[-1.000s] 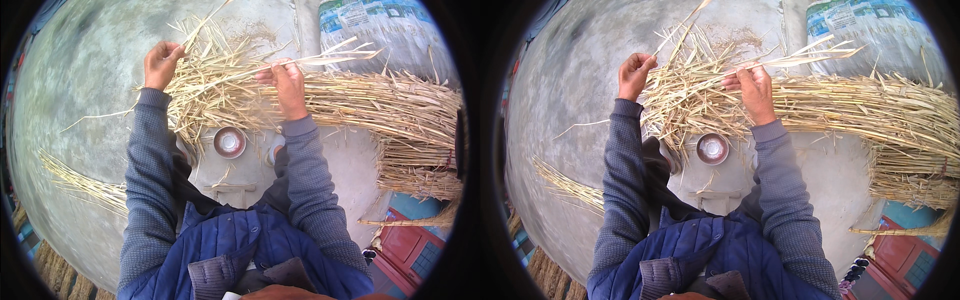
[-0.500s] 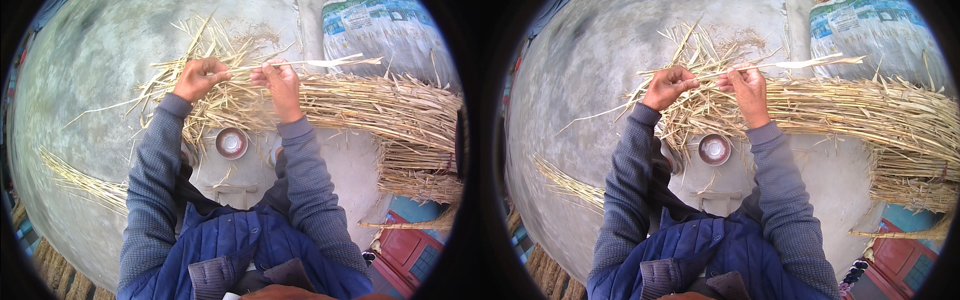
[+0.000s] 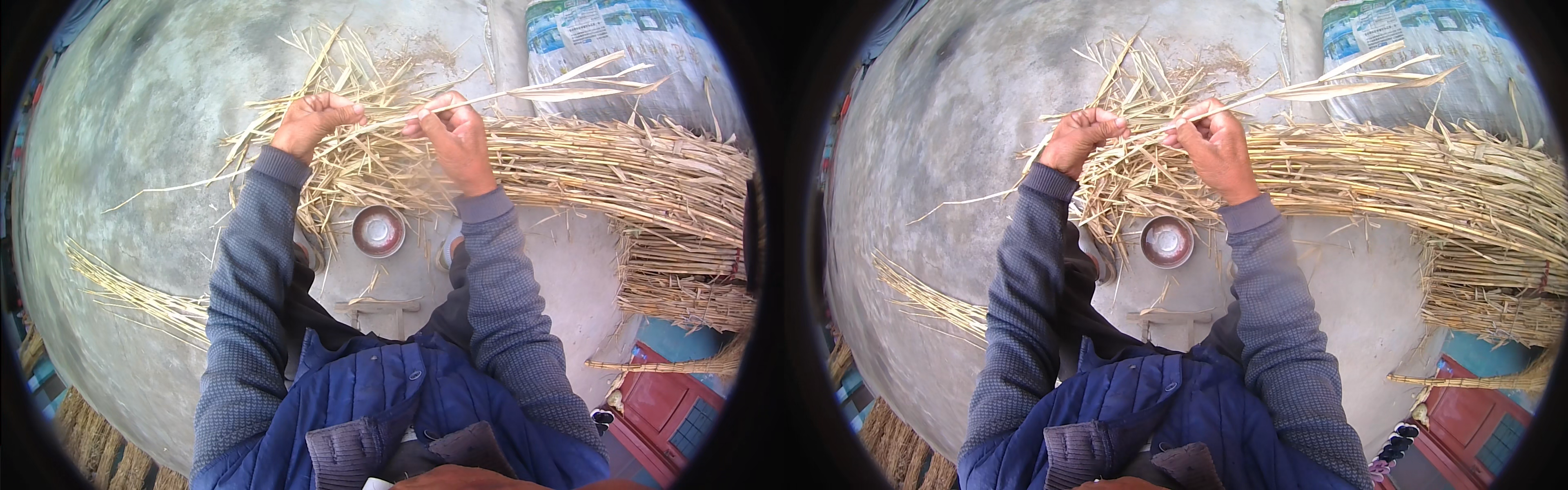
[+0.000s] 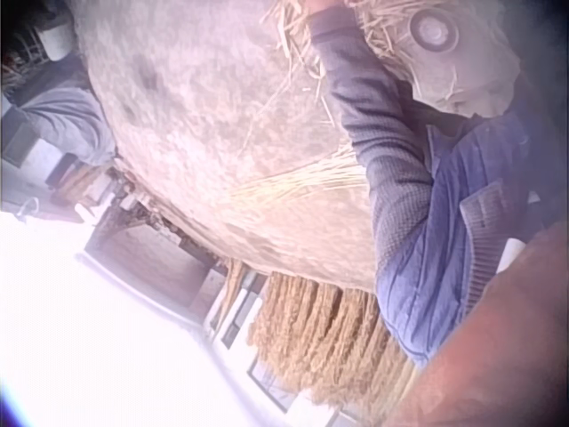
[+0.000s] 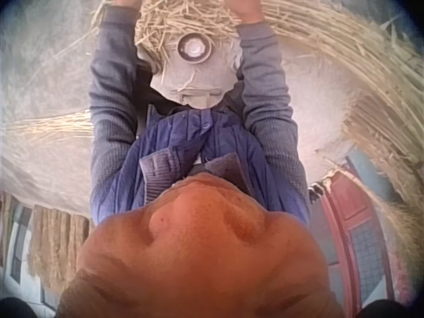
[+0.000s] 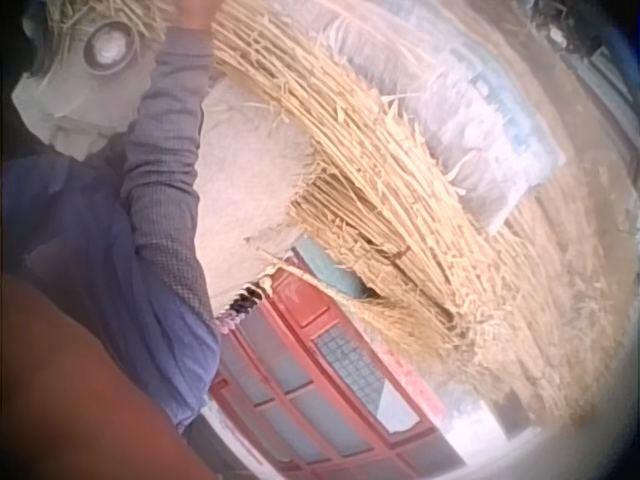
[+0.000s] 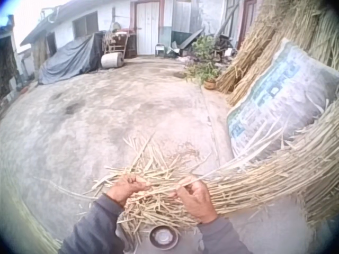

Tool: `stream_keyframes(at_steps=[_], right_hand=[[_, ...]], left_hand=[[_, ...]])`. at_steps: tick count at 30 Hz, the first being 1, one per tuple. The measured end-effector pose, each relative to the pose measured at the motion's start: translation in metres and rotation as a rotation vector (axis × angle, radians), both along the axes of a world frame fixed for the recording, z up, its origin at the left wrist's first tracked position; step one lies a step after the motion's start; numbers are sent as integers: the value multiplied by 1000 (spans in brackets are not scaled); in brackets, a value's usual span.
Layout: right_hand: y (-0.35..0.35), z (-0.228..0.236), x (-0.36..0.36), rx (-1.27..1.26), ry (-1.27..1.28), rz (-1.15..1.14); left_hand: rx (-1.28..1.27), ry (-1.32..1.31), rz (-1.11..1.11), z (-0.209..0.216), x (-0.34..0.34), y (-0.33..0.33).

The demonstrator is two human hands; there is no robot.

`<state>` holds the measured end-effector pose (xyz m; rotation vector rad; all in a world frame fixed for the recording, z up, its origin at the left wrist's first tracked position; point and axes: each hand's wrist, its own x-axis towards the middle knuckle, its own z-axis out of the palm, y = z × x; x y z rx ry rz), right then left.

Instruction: The person sits on the floor and repeatedly pulls thin strips from a bundle of dried straw with both hands, separating them into smaller pieces. The separated pieces accumulate on the floor beside a small bowl.

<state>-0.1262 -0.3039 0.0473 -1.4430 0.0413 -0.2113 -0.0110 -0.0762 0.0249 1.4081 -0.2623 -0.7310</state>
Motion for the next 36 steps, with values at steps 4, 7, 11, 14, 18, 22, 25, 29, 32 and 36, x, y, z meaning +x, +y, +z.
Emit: stream_keyframes(at_steps=[4,7,11,14,18,22,25,29,32,36], right_hand=[[-11,4,-5,39,0,-25],[-16,6,-5,-26,13,-51],[-17,5,-3,-28,22,-66],[-14,5,-1,-21,33,-86],[-12,4,0,-16,53,-106],[-13,-3,1,-33,34,-98],[-14,-12,2,-31,34,-106],[-8,-21,3,-524,93,-249],[-7,-24,-3,-1018,163,-267],[-28,-25,-2,-817,309,-141]], left_hand=[[61,-100,267,-3,19,19],[332,-419,248,0,19,24],[476,-780,33,7,1,12],[370,-754,-162,14,-12,2],[471,-943,-113,17,-15,-4],[567,-1091,-160,14,-16,-2],[581,-1130,-183,13,-18,-1],[638,-1233,-215,9,-23,-4],[663,-1377,-278,0,-22,0],[764,-1357,-274,-11,-12,25]])
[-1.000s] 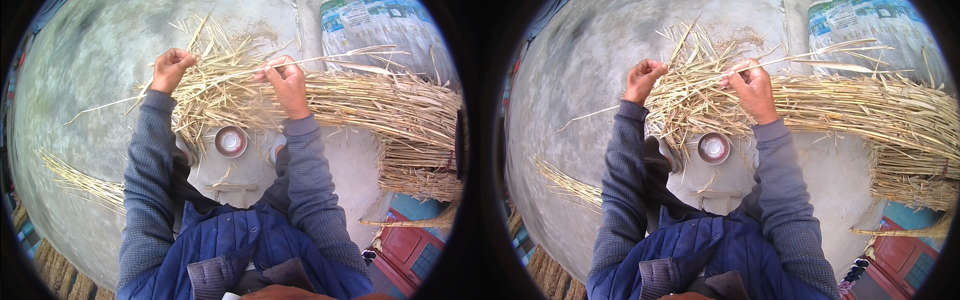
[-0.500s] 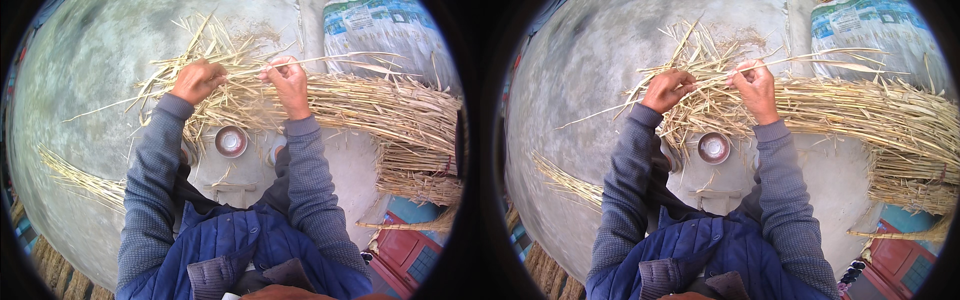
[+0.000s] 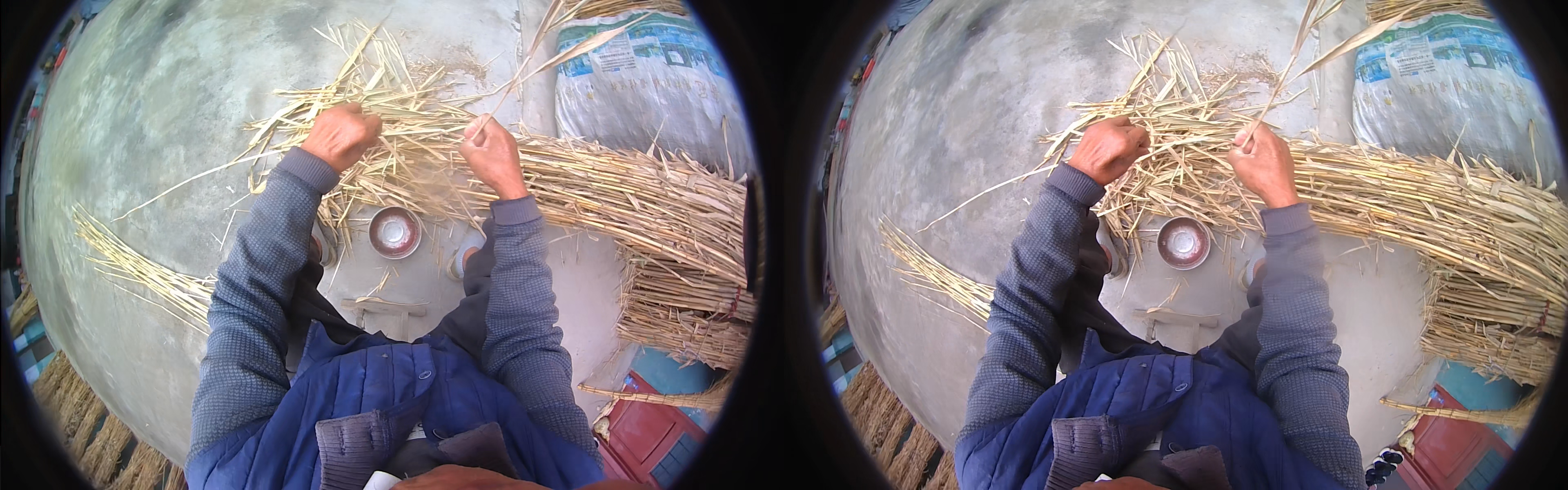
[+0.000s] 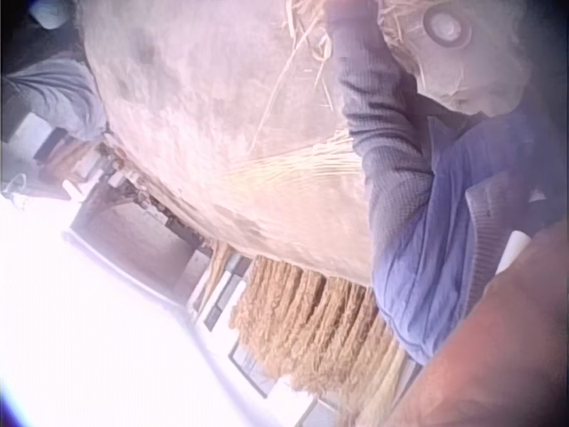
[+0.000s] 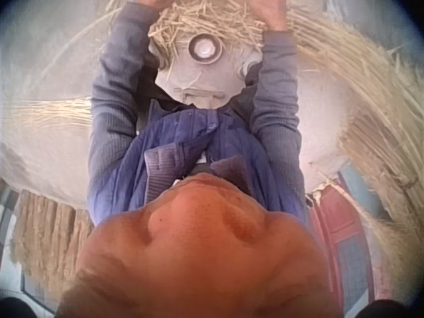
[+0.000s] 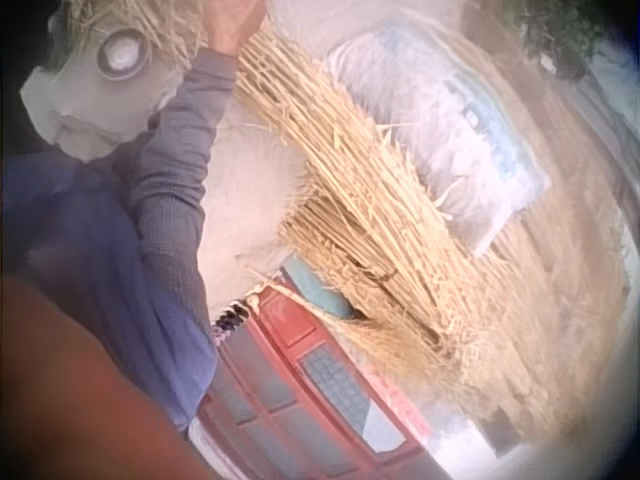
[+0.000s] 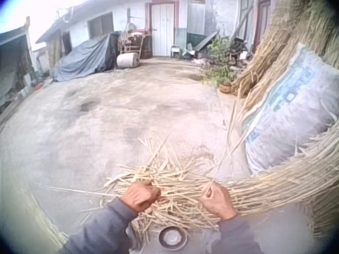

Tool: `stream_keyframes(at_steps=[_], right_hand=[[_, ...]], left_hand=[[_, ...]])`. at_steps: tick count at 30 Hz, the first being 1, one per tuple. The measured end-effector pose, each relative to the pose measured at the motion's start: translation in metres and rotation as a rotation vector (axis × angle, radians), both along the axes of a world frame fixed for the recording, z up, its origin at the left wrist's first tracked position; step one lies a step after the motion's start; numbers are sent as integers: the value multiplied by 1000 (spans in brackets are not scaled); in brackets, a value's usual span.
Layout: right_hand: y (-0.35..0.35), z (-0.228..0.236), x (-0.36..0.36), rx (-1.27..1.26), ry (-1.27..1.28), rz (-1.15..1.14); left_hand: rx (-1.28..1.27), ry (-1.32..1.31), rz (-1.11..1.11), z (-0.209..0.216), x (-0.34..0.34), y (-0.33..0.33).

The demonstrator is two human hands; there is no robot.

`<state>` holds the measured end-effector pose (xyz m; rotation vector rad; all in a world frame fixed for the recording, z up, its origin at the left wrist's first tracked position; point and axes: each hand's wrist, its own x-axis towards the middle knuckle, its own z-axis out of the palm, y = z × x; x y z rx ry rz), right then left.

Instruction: The person sits on the floor and repeatedly pulls thin strips from a bundle of dried straw with both hands, separating them into smaller pieces. The separated pieces accumulate on the floor beside a small bowl.

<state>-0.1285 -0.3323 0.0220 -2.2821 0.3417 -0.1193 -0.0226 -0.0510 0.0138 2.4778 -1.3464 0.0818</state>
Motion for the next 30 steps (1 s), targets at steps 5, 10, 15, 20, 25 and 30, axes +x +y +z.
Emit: stream_keyframes(at_steps=[5,10,15,20,25,30], right_hand=[[14,-15,27,-341,141,171],[6,-20,39,-34,-263,-30],[-2,-45,29,-41,-44,105],[0,-57,19,47,115,271],[8,-52,7,31,169,380],[16,-52,5,-95,182,475]], left_hand=[[-20,-152,78,1,-2,33],[117,-212,35,-8,-12,84],[332,-220,117,-35,-42,183],[599,-107,222,-86,-121,294],[911,109,398,-138,-223,394],[801,103,1,-187,-355,389]])
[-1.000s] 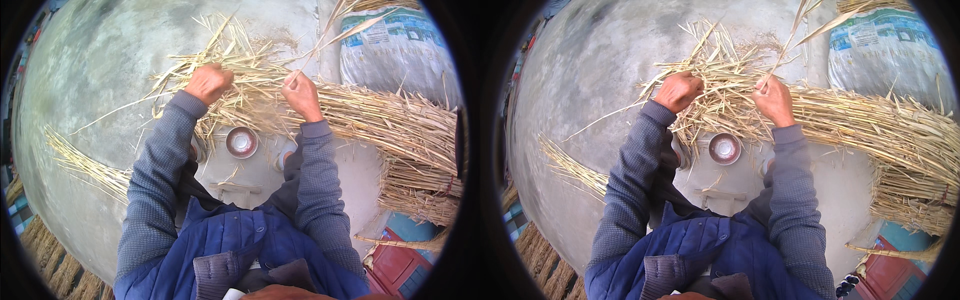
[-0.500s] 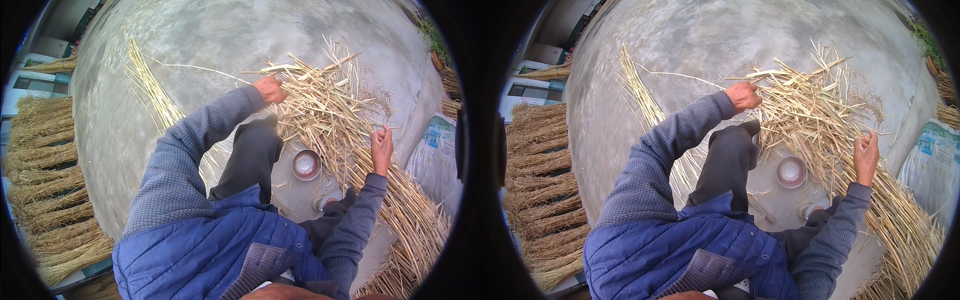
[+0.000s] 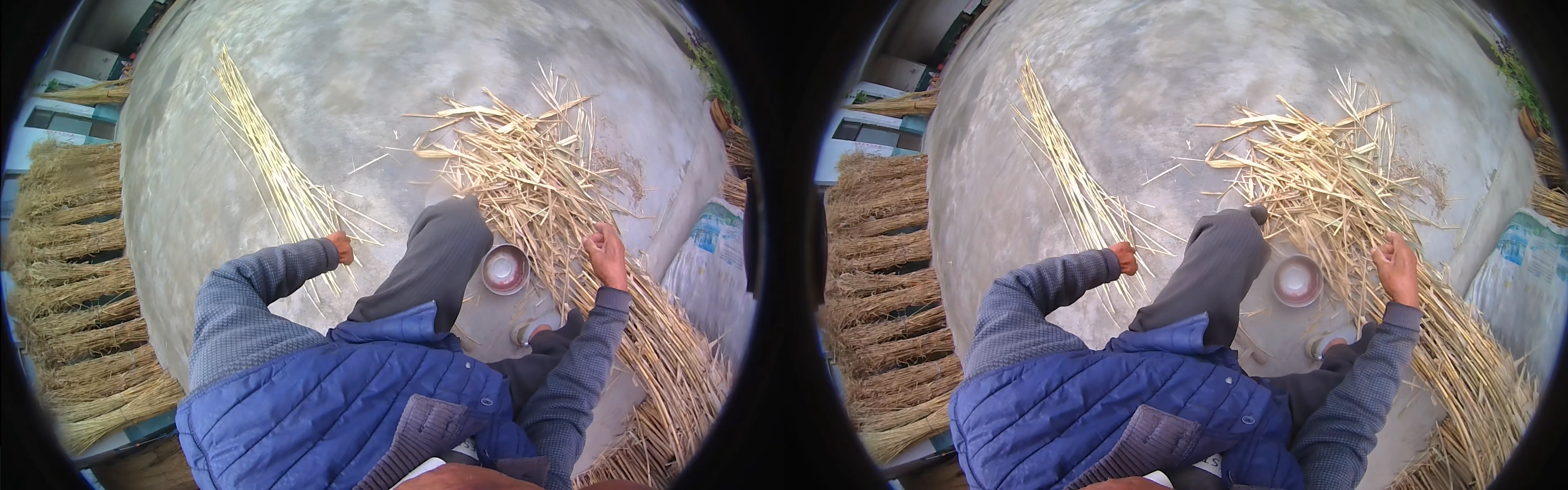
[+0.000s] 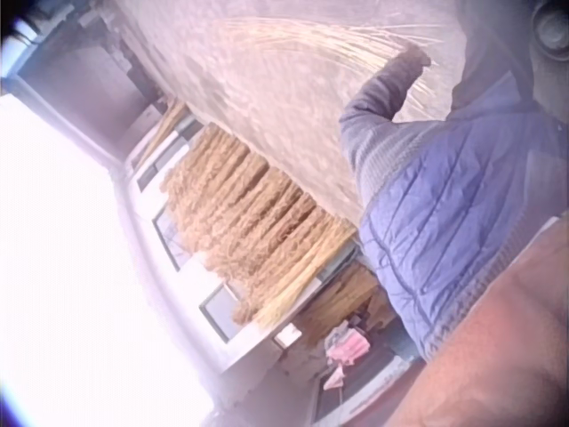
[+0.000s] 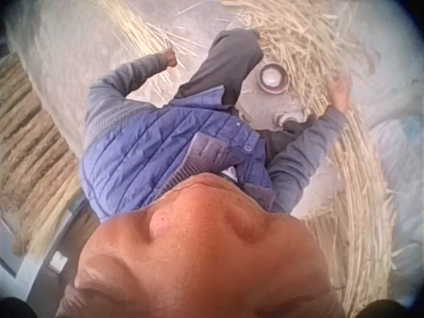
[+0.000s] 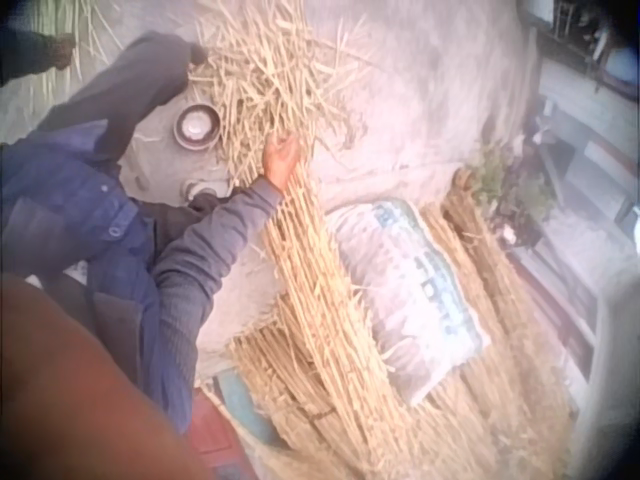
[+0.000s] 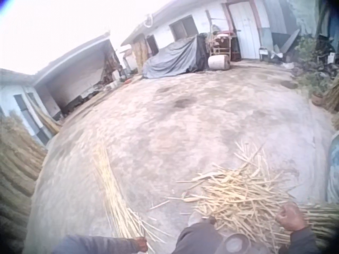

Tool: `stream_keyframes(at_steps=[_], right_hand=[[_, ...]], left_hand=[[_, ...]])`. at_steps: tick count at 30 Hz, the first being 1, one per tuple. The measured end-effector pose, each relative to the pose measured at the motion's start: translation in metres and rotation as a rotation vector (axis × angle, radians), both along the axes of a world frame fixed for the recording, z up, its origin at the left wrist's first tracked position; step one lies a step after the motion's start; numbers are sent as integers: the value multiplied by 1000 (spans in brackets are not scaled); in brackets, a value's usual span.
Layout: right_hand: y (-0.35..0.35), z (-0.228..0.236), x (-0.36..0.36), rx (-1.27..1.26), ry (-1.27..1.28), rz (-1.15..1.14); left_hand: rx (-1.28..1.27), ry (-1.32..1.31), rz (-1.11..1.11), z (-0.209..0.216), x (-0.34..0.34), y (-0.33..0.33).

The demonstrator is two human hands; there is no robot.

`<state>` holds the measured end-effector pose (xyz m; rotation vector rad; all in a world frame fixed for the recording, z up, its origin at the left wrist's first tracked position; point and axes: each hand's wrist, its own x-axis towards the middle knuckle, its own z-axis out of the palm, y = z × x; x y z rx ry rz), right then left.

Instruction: The person sits on the floor and repeatedly pulls thin strips from a bundle of dried straw with both hands, separating them into smaller pieces. The separated pieces accumulate on the floor beside a small bowl.

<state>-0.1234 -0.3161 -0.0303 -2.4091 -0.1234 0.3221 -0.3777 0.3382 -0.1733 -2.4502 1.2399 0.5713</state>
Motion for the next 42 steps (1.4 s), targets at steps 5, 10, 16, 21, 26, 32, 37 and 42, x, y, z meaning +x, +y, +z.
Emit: stream_keyframes(at_steps=[5,10,16,21,26,32,37,42], right_hand=[[1,-9,0,94,55,-1],[5,-6,-3,-7,63,5],[3,3,-9,-70,10,35],[-26,5,-22,-148,-10,56],[-74,14,-43,-184,61,-115],[-154,13,-80,-77,141,-359],[-185,20,-108,-144,220,-474],[-182,26,-118,-91,238,-481]], left_hand=[[81,133,139,-30,-27,11],[758,241,603,3,27,116],[585,572,1541,16,29,193],[-92,669,973,-13,60,92],[-135,-40,665,30,187,-29],[-428,-223,505,135,354,-187],[-470,-67,220,130,379,-357],[-403,329,86,8,319,-445]])
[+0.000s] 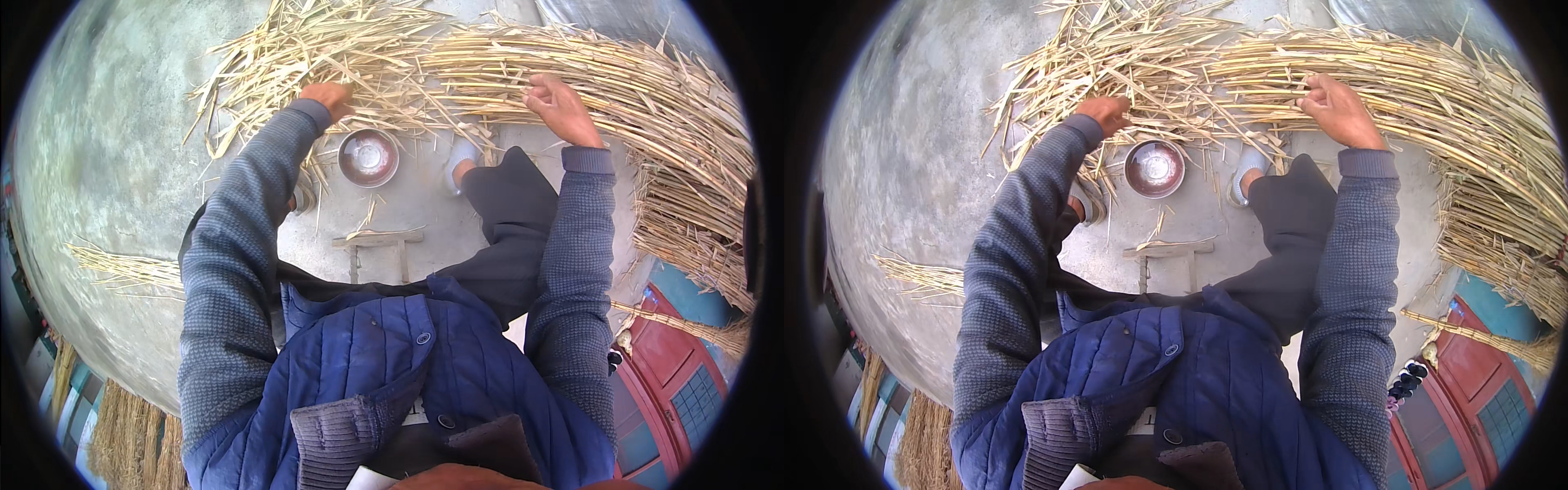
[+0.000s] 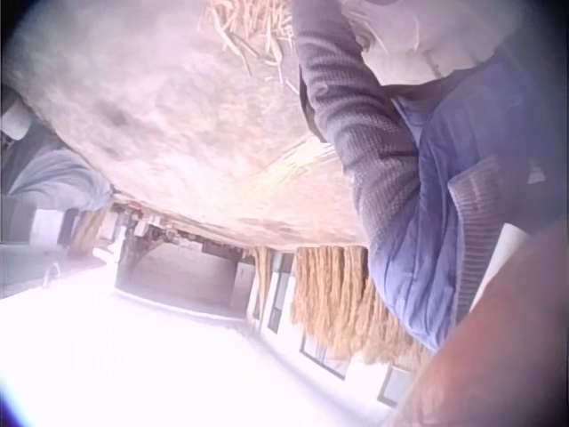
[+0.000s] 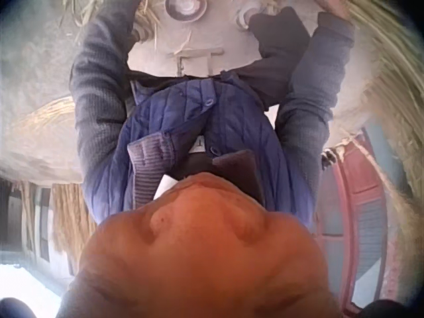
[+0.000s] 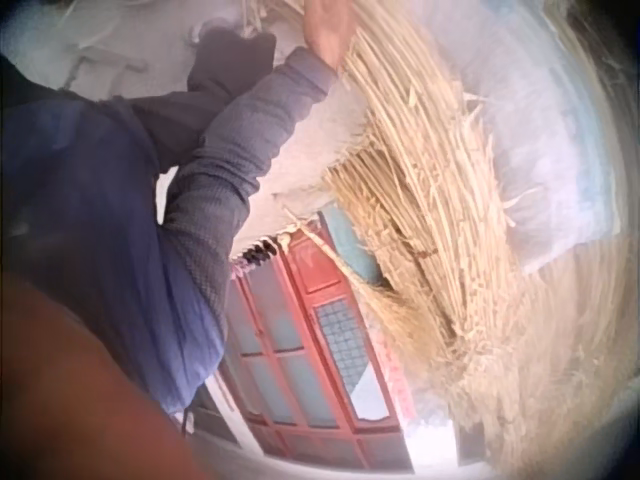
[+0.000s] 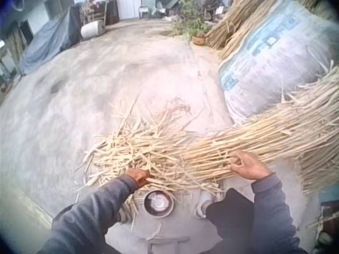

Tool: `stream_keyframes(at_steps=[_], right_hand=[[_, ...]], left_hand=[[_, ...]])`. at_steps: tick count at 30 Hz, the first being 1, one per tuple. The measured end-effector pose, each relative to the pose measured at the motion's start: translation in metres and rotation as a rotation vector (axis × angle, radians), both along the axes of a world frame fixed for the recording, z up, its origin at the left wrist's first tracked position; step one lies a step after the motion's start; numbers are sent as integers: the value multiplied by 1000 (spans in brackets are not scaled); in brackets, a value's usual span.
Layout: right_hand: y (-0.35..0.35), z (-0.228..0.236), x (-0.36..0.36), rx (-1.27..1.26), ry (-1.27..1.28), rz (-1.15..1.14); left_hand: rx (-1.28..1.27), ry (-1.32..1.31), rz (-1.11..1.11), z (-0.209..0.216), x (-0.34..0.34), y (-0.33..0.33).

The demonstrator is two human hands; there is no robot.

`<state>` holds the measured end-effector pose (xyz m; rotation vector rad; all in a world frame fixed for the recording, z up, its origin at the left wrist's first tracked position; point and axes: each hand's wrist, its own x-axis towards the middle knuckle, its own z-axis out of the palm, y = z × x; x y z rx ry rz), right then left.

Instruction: The person sits on the floor and repeatedly pulls thin strips from a bundle of dried straw with both hands, separating them into smaller pieces. The separated pieces accumulate on the floor beside a small bowl.

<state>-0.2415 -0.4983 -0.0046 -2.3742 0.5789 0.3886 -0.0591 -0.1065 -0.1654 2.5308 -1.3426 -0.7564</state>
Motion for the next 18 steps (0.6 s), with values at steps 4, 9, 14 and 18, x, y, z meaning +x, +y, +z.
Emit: stream_keyframes(at_steps=[4,9,14,18], right_hand=[[6,7,3,-20,16,52],[23,15,5,37,-14,76],[34,29,14,-34,-48,137],[41,34,17,-41,-67,157]], left_hand=[[408,162,-216,-83,-64,-13],[722,255,-168,-138,-53,5],[562,256,83,-164,-1,22],[212,-171,260,-145,104,11]])
